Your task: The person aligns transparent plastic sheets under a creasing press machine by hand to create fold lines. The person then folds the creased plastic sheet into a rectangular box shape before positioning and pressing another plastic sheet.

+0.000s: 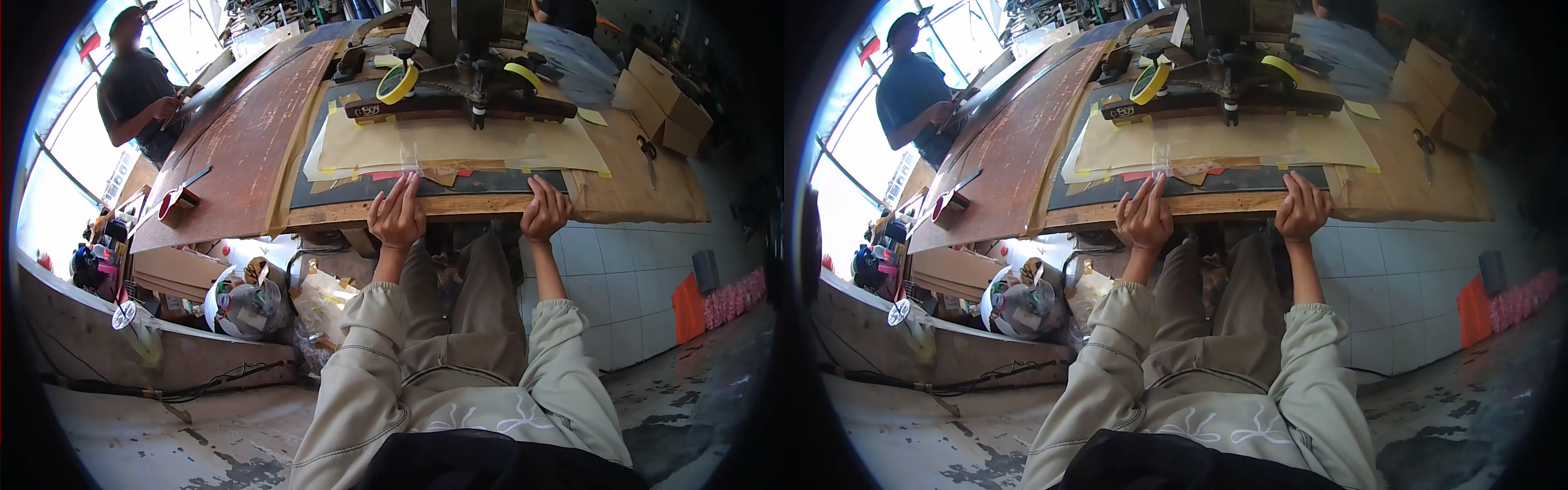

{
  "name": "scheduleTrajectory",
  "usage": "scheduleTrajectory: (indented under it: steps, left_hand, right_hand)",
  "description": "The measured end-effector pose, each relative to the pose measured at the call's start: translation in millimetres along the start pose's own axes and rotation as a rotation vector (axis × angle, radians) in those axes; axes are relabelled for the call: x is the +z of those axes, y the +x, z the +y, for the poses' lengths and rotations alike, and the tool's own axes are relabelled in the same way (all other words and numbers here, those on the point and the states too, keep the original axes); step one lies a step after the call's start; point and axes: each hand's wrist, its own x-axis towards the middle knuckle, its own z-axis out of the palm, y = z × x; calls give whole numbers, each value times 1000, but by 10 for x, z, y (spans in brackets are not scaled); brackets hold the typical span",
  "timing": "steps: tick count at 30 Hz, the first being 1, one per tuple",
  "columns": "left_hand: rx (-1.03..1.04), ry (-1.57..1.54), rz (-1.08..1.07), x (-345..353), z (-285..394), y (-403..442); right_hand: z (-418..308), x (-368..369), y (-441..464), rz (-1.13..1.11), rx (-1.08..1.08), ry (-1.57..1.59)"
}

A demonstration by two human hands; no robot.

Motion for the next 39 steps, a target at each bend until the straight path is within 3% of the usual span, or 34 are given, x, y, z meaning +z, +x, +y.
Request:
scheduleTrajectory:
  steps: [39]
  left_hand:
    - [12,15,-7,-10,-8,-17]
  right_hand:
    - [-9,-5,-14,3,14,1]
